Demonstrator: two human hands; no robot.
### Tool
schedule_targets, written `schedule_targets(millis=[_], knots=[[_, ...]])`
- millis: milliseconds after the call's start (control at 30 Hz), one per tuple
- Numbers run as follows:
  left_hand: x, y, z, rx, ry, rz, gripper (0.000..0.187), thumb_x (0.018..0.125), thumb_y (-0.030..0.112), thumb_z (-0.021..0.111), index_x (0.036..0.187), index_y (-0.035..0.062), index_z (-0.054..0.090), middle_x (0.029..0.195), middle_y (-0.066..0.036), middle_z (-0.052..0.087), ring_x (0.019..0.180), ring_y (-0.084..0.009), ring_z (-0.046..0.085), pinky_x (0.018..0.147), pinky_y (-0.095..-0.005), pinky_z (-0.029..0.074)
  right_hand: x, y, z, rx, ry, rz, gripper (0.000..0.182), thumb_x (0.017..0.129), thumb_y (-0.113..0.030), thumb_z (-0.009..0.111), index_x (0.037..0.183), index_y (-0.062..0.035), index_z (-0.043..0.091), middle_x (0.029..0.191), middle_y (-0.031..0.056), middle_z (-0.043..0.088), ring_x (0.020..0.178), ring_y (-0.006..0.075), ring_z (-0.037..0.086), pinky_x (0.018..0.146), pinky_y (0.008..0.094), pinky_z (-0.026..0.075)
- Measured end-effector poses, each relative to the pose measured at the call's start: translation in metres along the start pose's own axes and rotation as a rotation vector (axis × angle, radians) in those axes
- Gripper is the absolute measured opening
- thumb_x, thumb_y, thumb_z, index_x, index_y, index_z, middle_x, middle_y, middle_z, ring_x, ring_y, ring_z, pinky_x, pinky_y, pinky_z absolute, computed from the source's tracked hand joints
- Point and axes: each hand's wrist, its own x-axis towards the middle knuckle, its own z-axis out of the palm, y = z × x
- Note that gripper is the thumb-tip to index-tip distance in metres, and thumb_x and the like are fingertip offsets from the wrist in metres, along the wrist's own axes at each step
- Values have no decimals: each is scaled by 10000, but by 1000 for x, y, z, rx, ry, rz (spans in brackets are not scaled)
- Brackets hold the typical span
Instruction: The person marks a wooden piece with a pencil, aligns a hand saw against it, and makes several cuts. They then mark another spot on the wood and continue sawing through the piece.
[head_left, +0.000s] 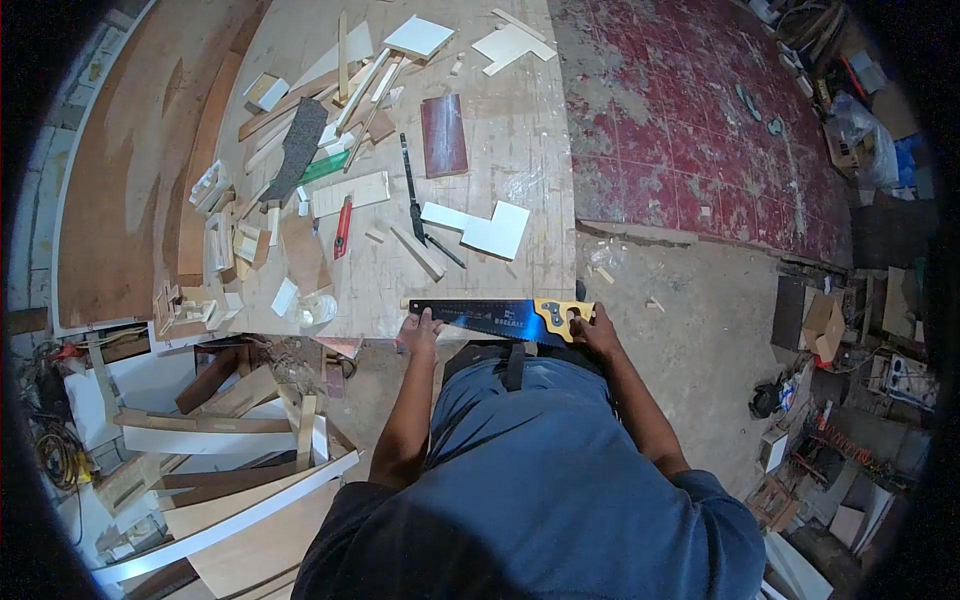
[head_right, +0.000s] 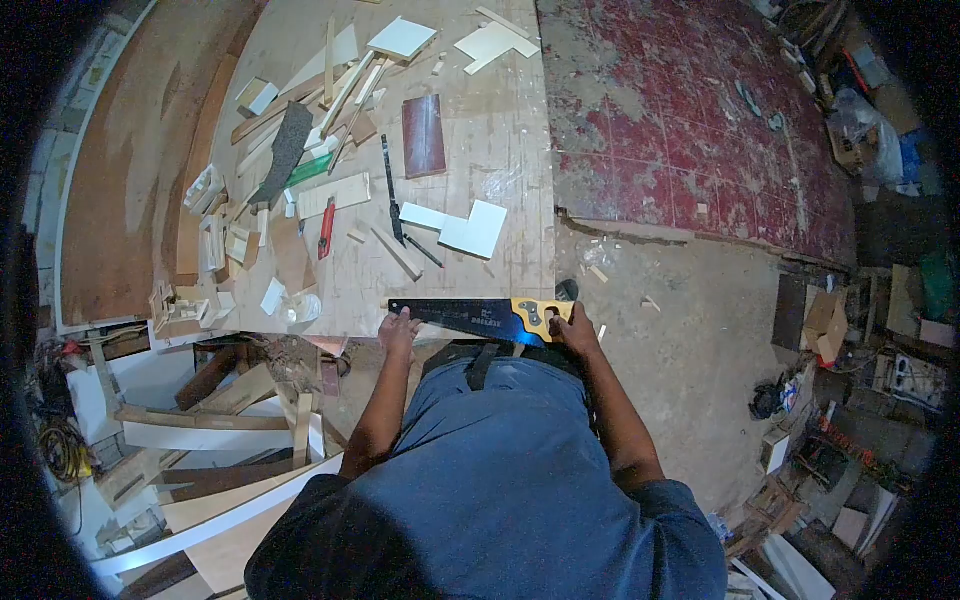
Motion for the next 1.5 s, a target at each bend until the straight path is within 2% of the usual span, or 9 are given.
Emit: schedule_targets(millis=[100,167,200,300,367,400,800,1433,1500], knots=[[0,-13,2,108,108,114,274,901,180,724,975,-10,540,875,-137,610,660,-235,653,600,-351,567,-3,-2,0,-48,25,-36,389,910,-174,656,1182,7,446,1050,191,685,972,278,687,861,378,524],[-3,-28,3,715,517,587,356,859,155,734,1087,-38,541,1012,-177,609,868,-294,651,778,-438,546,-8,-9,-1,-57,48,-46,408,904,-187,658,1194,10,448,1086,208,679,1008,294,683,869,385,522],[-16,-20,6,715,517,591,356,859,155,734,1087,-38,541,1012,-177,609,868,-294,651,778,-438,546,-7,-9,0,-54,47,-48,408,904,-187,658,1194,10,448,1086,208,679,1008,294,683,869,385,522],[-62,22,20,1082,140,881,374,811,125,713,1136,5,572,1091,-163,593,1074,-324,575,952,-484,447,-5,-4,-2,-61,41,-13,431,895,-208,664,1196,11,446,1102,246,665,1039,336,672,870,399,518],[-65,29,23,1336,-433,1131,408,788,132,686,1185,80,604,1130,-122,595,1155,-318,527,1016,-474,381,-4,0,0,-146,81,-57,428,892,-226,662,1175,10,444,1081,276,656,1037,381,665,853,419,518],[-63,28,23,1363,-462,1182,380,811,151,674,1187,125,629,1199,-104,578,1210,-303,496,1046,-465,365,-4,1,2,-198,113,-135,238,935,-87,602,1092,-5,444,944,159,655,815,201,664,691,335,546],[-17,38,15,1447,-290,1043,302,844,224,700,1140,170,674,1200,-40,587,1231,-259,479,1111,-586,230,-12,-12,-1,-152,80,-74,254,940,-111,608,1091,-8,431,955,162,656,845,210,659,730,341,536],[-19,27,30,1353,-234,975,241,829,232,720,1060,171,690,1088,-15,622,1188,-226,502,1139,-564,187,-10,-8,1,-152,98,-76,227,948,-84,600,1103,-10,451,958,138,660,850,183,654,731,320,535],[-20,26,33,1302,-241,935,236,809,204,735,1036,154,697,1088,-35,633,1167,-272,525,1145,-604,180,-11,-11,1,-108,61,-63,356,910,-183,657,1111,-12,419,1017,231,677,920,310,703,773,398,553]])
